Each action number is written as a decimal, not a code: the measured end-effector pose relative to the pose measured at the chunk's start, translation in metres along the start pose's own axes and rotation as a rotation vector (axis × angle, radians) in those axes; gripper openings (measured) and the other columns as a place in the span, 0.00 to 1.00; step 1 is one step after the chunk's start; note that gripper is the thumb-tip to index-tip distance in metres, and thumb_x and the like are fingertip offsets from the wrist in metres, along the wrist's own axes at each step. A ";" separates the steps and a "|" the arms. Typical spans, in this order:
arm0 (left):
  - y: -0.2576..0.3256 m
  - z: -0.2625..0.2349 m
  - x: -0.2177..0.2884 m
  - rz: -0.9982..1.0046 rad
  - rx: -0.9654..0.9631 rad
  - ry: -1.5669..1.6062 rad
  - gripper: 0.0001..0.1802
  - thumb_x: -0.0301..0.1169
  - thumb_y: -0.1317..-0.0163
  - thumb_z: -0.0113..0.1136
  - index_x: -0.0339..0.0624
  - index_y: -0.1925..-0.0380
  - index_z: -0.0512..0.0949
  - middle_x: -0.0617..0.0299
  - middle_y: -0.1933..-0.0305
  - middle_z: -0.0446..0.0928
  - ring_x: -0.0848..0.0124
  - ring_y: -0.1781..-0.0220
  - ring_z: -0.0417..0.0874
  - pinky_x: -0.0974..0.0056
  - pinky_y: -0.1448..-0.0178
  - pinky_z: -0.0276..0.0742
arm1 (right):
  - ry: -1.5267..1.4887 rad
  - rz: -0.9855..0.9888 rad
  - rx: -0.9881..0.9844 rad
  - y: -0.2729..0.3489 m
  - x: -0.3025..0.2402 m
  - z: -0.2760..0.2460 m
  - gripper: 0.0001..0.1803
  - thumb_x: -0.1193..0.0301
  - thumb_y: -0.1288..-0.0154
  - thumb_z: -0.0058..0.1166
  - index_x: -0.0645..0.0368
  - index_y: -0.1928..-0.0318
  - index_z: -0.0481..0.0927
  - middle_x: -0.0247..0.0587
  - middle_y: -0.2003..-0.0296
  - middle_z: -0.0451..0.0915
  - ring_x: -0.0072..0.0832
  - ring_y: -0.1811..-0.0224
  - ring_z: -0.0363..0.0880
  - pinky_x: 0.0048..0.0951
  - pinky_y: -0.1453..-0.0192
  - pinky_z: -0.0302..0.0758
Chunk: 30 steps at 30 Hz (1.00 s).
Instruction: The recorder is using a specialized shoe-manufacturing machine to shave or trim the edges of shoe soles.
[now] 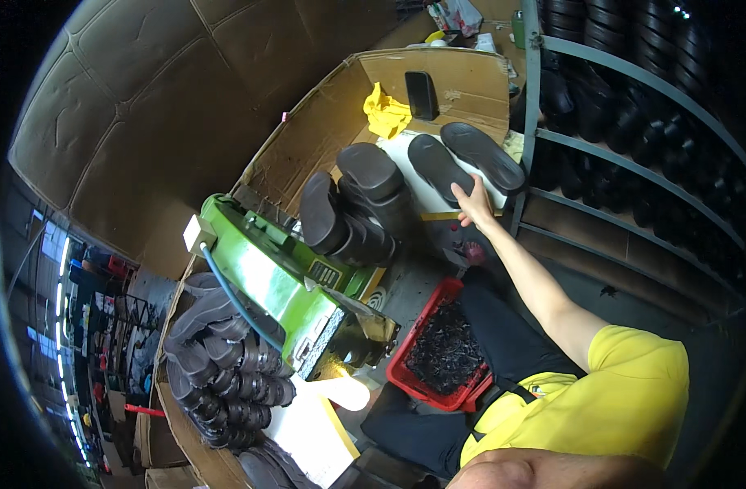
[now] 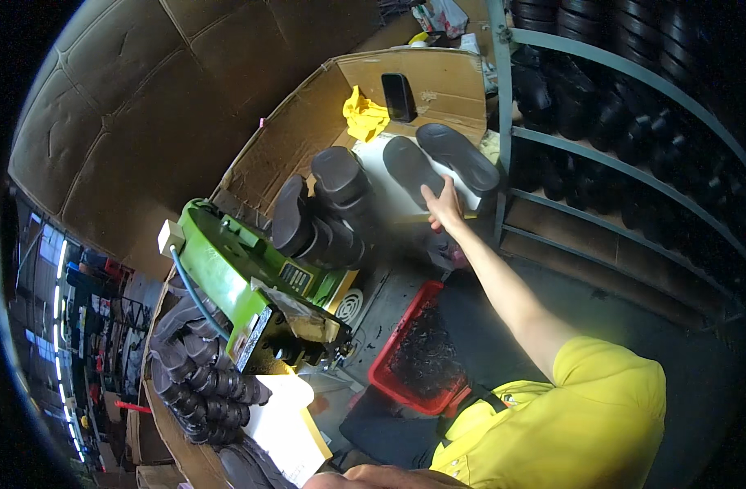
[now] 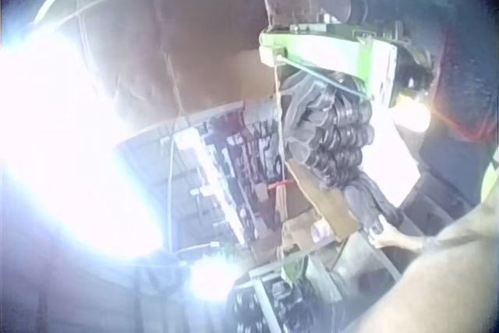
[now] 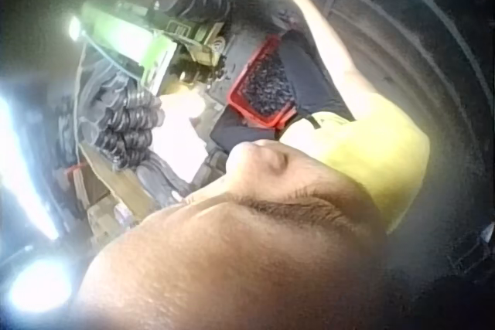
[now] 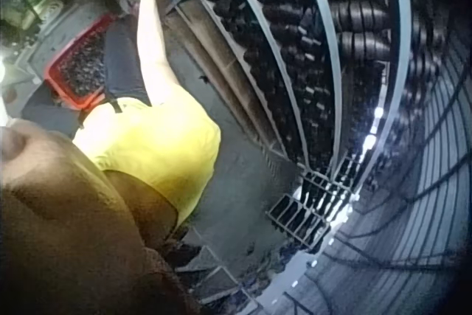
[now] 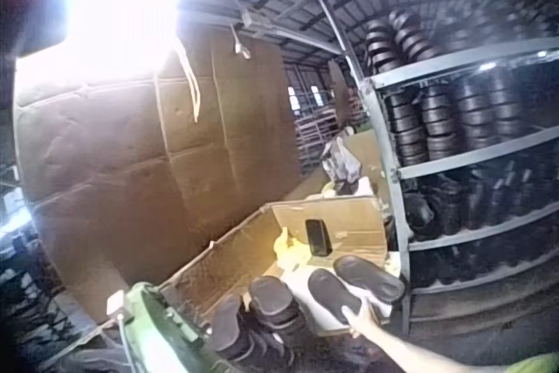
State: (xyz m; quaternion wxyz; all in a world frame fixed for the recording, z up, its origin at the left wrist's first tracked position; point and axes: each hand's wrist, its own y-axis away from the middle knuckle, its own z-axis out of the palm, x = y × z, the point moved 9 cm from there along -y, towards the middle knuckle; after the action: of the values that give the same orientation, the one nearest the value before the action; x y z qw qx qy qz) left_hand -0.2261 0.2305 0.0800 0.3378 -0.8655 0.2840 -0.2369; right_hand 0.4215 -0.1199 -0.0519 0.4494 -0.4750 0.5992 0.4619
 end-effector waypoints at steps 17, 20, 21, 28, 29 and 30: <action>0.058 0.063 0.174 -0.208 -0.481 1.226 0.49 0.43 0.73 0.85 0.30 0.48 0.73 0.50 0.50 0.78 0.58 0.48 0.80 0.56 0.41 0.74 | -0.181 0.362 -1.406 0.282 0.066 0.026 0.39 0.66 0.46 0.68 0.66 0.36 0.67 0.50 0.43 0.76 0.29 0.45 0.77 0.28 0.37 0.68; 0.066 0.095 0.201 -0.447 -0.380 1.652 0.61 0.39 0.68 0.83 0.29 0.35 0.56 0.47 0.40 0.71 0.59 0.40 0.75 0.55 0.35 0.71 | -0.140 0.420 -1.403 0.288 0.092 -0.006 0.32 0.76 0.50 0.70 0.66 0.43 0.75 0.42 0.49 0.81 0.27 0.44 0.76 0.31 0.36 0.69; 0.077 0.111 0.211 -0.551 -0.391 1.769 0.59 0.36 0.65 0.82 0.30 0.34 0.56 0.48 0.40 0.70 0.59 0.40 0.74 0.55 0.35 0.70 | -0.128 0.321 -1.343 0.286 0.094 -0.016 0.31 0.77 0.51 0.70 0.66 0.43 0.76 0.41 0.49 0.81 0.27 0.45 0.77 0.31 0.37 0.69; 0.103 0.153 0.288 -0.779 -0.842 1.586 0.23 0.23 0.47 0.70 0.32 0.51 0.76 0.55 0.54 0.80 0.69 0.56 0.81 0.65 0.48 0.78 | -0.069 0.336 -1.162 0.296 0.149 -0.036 0.23 0.81 0.51 0.69 0.67 0.52 0.80 0.36 0.57 0.83 0.21 0.55 0.78 0.27 0.46 0.75; 0.096 0.155 0.294 -0.750 -0.860 1.523 0.22 0.25 0.47 0.71 0.32 0.53 0.77 0.55 0.56 0.81 0.69 0.57 0.82 0.65 0.50 0.78 | -0.060 0.356 -1.188 0.304 0.155 -0.031 0.23 0.81 0.50 0.69 0.67 0.51 0.80 0.37 0.56 0.83 0.22 0.54 0.79 0.27 0.46 0.75; 0.091 0.157 0.299 -0.718 -0.881 1.463 0.21 0.27 0.47 0.72 0.32 0.55 0.78 0.56 0.58 0.81 0.70 0.58 0.82 0.66 0.51 0.78 | -0.051 0.374 -1.208 0.313 0.160 -0.029 0.23 0.81 0.50 0.69 0.67 0.51 0.80 0.38 0.56 0.83 0.23 0.54 0.79 0.27 0.45 0.74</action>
State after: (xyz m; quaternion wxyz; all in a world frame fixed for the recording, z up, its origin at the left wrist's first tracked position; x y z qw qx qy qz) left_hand 0.0555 0.0515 -0.0237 -0.3787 -0.5869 0.2056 -0.6855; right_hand 0.0874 -0.1344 -0.1635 0.0280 -0.5211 0.2947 0.8005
